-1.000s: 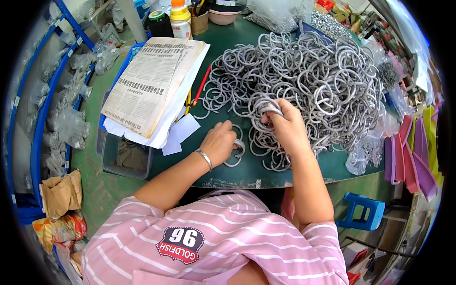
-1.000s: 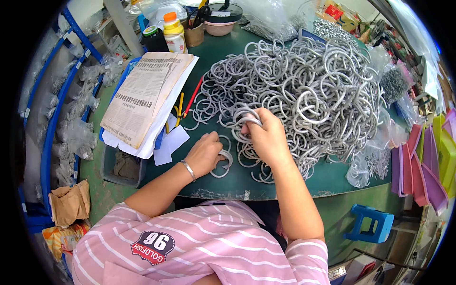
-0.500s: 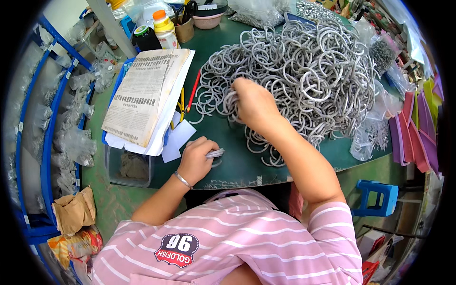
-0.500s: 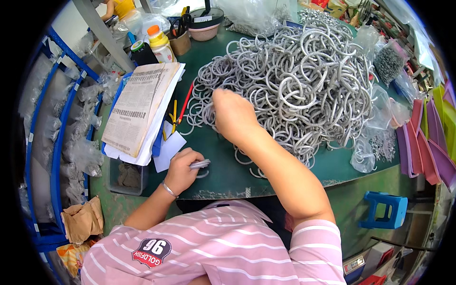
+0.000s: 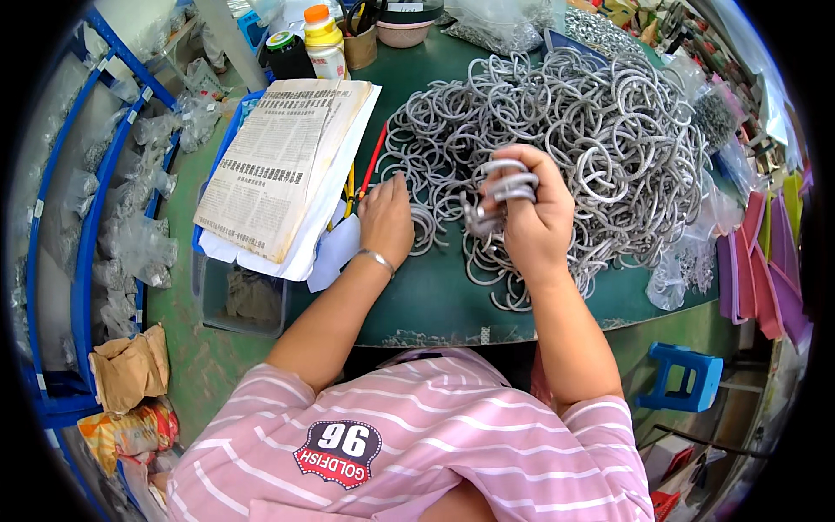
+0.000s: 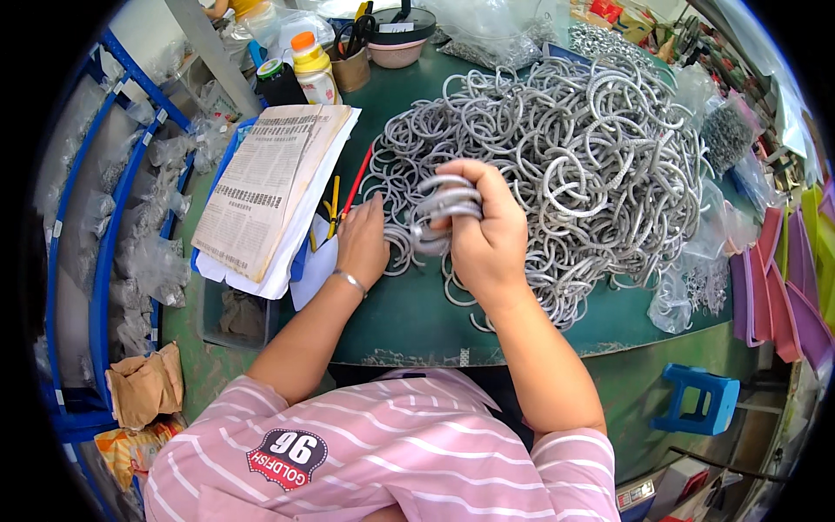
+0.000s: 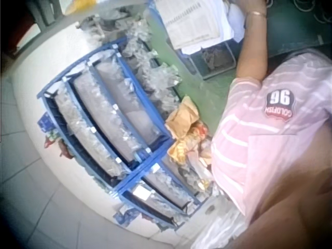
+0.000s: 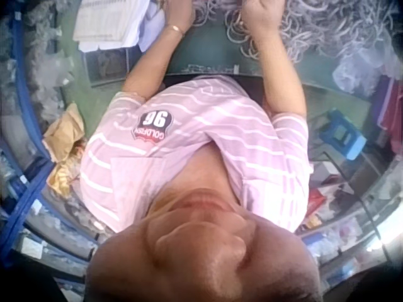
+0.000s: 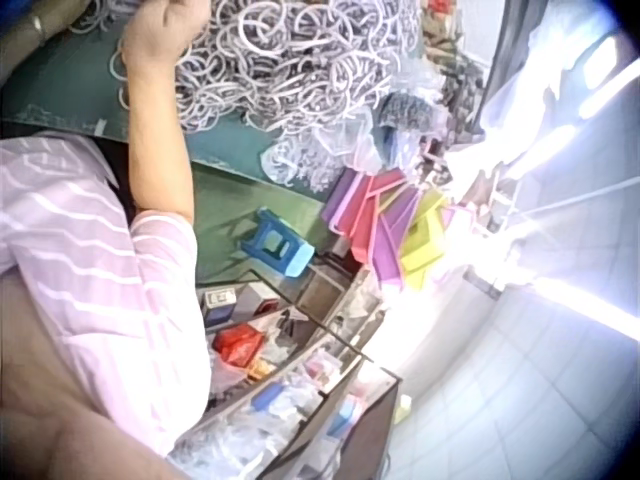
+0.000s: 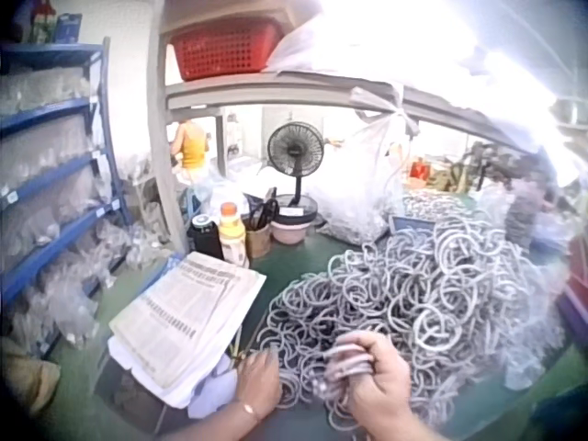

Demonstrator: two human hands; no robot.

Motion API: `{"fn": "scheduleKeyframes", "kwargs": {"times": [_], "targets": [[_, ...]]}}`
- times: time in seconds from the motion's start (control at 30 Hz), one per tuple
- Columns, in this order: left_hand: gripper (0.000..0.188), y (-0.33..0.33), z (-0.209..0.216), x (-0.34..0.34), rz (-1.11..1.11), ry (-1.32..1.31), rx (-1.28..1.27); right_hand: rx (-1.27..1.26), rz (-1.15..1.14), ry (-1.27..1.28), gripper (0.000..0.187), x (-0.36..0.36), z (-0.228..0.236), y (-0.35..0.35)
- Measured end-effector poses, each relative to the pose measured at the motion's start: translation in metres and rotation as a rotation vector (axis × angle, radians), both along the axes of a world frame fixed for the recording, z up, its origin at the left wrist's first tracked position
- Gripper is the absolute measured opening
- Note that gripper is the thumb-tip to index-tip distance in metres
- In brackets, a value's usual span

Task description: The person picks up several gray plastic rings from a large pile on a green table, groups them together by hand, and places the group into a plastic bag.

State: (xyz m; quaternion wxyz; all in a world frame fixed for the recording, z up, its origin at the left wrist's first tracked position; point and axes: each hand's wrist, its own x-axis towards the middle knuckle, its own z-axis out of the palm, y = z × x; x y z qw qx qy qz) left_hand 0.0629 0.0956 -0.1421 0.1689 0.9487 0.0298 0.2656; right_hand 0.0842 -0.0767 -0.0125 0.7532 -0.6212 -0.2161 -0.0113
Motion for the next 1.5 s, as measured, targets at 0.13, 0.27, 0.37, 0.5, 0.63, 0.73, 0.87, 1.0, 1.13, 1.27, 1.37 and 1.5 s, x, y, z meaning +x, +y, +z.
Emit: {"fn": "scheduleKeyframes", "kwargs": {"times": [0.13,0.27,0.37,0.5,0.63,0.73,0.87,1.0,1.13,1.27,1.37,1.5], "targets": [[0.018,-0.002,0.007,0.011,0.024,0.148,0.077,-0.199,0.047,0.008,0.033,-0.013,-0.026,-0.02],[0.015,-0.006,0.015,-0.002,0.014,0.232,0.064,-0.197,0.012,0.147,0.03,-0.03,-0.045,-0.031],[0.011,-0.016,0.017,-0.027,-0.127,0.231,-0.021,-0.29,0.072,0.268,0.031,-0.039,-0.045,-0.035],[0.016,-0.036,0.021,-0.064,-0.311,0.167,-0.127,-0.538,0.137,0.015,0.032,-0.037,-0.051,-0.027],[0.025,-0.027,0.003,-0.066,-0.33,-0.01,-0.439,-0.65,0.117,-0.146,0.032,-0.026,-0.045,-0.018],[0.011,-0.004,0.02,-0.08,-0.253,0.003,-0.901,-0.698,0.152,-0.244,0.03,-0.014,-0.036,-0.006],[0.01,0.006,0.032,-0.097,-0.285,-0.149,-1.371,-1.017,0.406,-0.388,0.033,0.003,-0.051,0.023],[0.02,0.013,0.039,-0.118,-0.243,0.075,-0.947,-1.435,0.297,-0.415,0.032,-0.004,-0.072,0.047],[0.02,0.013,0.034,-0.114,-0.216,0.153,-0.561,-1.338,0.152,-0.546,0.023,-0.008,-0.08,0.041],[0.026,0.011,0.022,-0.097,-0.184,0.136,-0.143,-1.193,0.05,-0.658,0.025,-0.018,-0.069,0.012],[0.026,0.011,0.016,-0.092,-0.174,0.223,-0.054,-1.141,0.026,-0.738,0.042,-0.016,-0.061,0.0],[0.028,0.008,0.019,-0.087,-0.199,0.359,-0.131,-1.033,-0.06,-0.665,0.047,-0.022,-0.068,-0.008]]}}
